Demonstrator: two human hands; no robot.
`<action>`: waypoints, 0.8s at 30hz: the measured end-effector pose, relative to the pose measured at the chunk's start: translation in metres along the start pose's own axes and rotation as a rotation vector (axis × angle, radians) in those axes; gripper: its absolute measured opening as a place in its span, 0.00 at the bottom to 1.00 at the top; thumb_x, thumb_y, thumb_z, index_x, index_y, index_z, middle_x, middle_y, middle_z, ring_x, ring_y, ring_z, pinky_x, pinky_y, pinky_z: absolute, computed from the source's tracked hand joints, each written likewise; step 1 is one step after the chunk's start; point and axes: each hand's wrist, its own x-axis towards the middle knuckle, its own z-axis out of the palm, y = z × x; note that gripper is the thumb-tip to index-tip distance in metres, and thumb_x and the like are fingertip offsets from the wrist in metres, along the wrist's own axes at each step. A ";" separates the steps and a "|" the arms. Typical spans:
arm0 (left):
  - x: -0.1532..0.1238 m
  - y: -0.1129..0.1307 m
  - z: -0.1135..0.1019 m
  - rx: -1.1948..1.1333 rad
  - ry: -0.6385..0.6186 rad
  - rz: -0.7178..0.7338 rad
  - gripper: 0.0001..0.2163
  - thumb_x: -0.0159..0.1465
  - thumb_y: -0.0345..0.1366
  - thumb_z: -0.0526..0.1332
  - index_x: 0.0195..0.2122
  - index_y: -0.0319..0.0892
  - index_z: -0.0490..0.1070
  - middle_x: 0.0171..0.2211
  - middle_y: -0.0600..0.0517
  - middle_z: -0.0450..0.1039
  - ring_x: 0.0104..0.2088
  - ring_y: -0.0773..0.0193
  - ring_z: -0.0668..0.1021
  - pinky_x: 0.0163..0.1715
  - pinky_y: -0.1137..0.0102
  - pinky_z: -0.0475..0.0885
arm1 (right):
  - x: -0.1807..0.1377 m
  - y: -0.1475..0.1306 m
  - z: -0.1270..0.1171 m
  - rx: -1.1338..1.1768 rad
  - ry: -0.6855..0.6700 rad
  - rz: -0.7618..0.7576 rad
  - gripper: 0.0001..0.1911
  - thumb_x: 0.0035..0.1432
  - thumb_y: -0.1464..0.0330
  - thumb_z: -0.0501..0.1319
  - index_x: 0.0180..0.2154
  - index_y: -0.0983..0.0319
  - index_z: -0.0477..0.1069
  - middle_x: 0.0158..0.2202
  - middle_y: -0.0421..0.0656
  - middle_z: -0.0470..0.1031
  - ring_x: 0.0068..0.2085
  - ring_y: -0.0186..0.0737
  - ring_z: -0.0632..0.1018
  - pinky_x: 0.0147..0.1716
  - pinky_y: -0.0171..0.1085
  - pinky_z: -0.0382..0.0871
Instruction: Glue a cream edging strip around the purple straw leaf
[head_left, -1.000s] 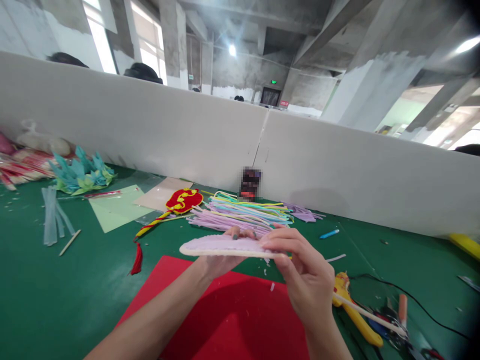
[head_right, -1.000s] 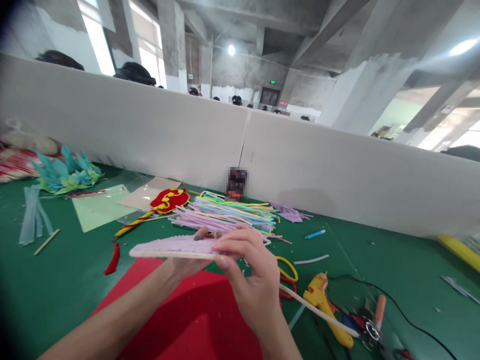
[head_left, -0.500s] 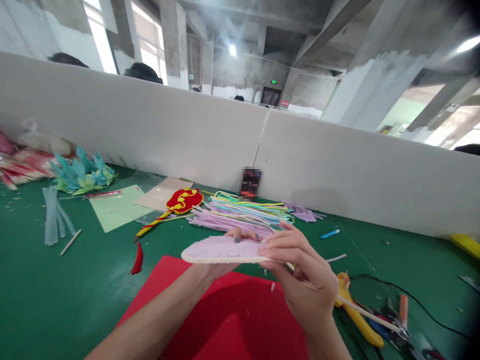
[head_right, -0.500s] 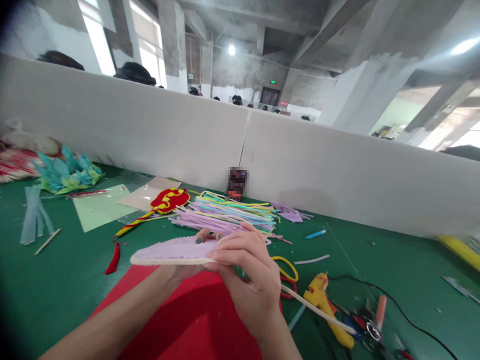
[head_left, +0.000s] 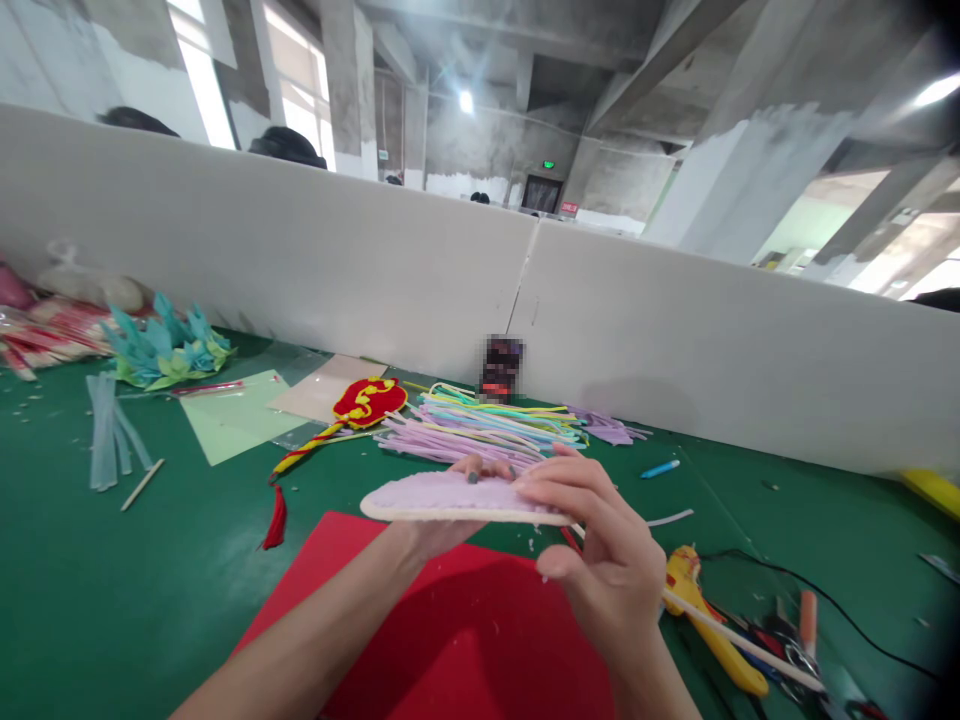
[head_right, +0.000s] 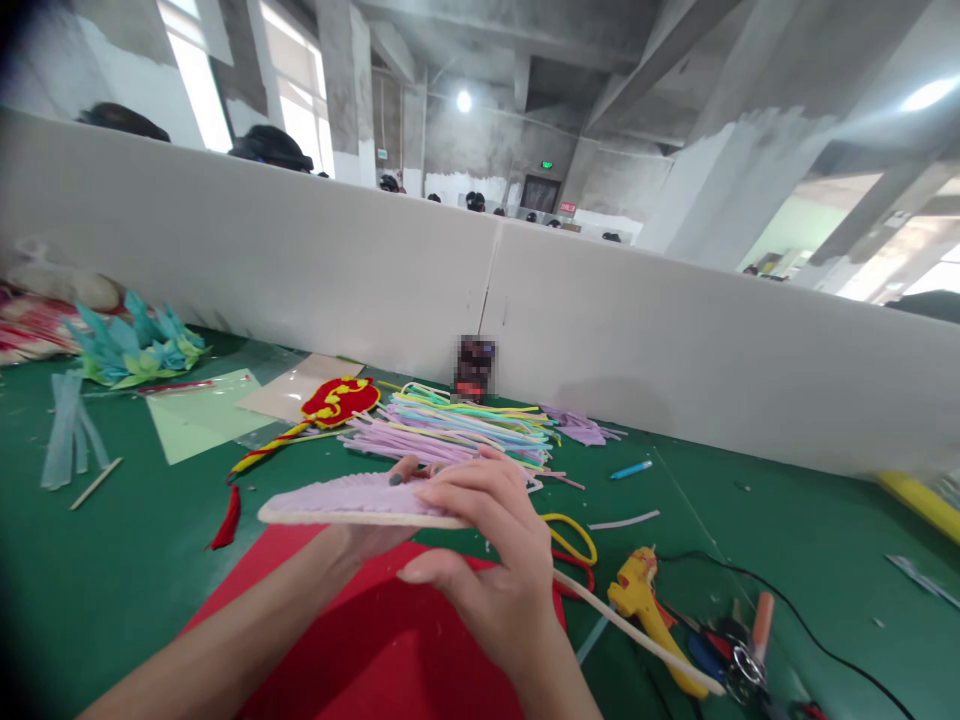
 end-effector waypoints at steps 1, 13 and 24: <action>0.000 0.000 0.000 0.025 -0.018 0.003 0.05 0.55 0.27 0.61 0.23 0.39 0.67 0.33 0.48 0.74 0.37 0.59 0.78 0.38 0.67 0.75 | -0.001 -0.002 0.000 0.011 -0.012 0.030 0.12 0.62 0.59 0.57 0.41 0.57 0.73 0.37 0.42 0.77 0.41 0.40 0.77 0.53 0.50 0.64; 0.003 -0.001 -0.001 0.188 -0.147 0.107 0.09 0.50 0.33 0.69 0.21 0.41 0.68 0.30 0.51 0.74 0.35 0.62 0.77 0.38 0.70 0.73 | 0.003 -0.011 0.006 -0.020 0.004 0.166 0.04 0.58 0.69 0.61 0.36 0.58 0.74 0.36 0.41 0.76 0.40 0.37 0.76 0.43 0.40 0.70; 0.005 0.000 0.003 0.259 0.047 0.137 0.10 0.55 0.45 0.66 0.31 0.44 0.74 0.35 0.50 0.77 0.48 0.55 0.76 0.50 0.62 0.72 | -0.004 -0.006 0.014 -0.213 0.226 0.228 0.15 0.62 0.72 0.54 0.50 0.57 0.69 0.51 0.46 0.71 0.54 0.43 0.70 0.52 0.46 0.67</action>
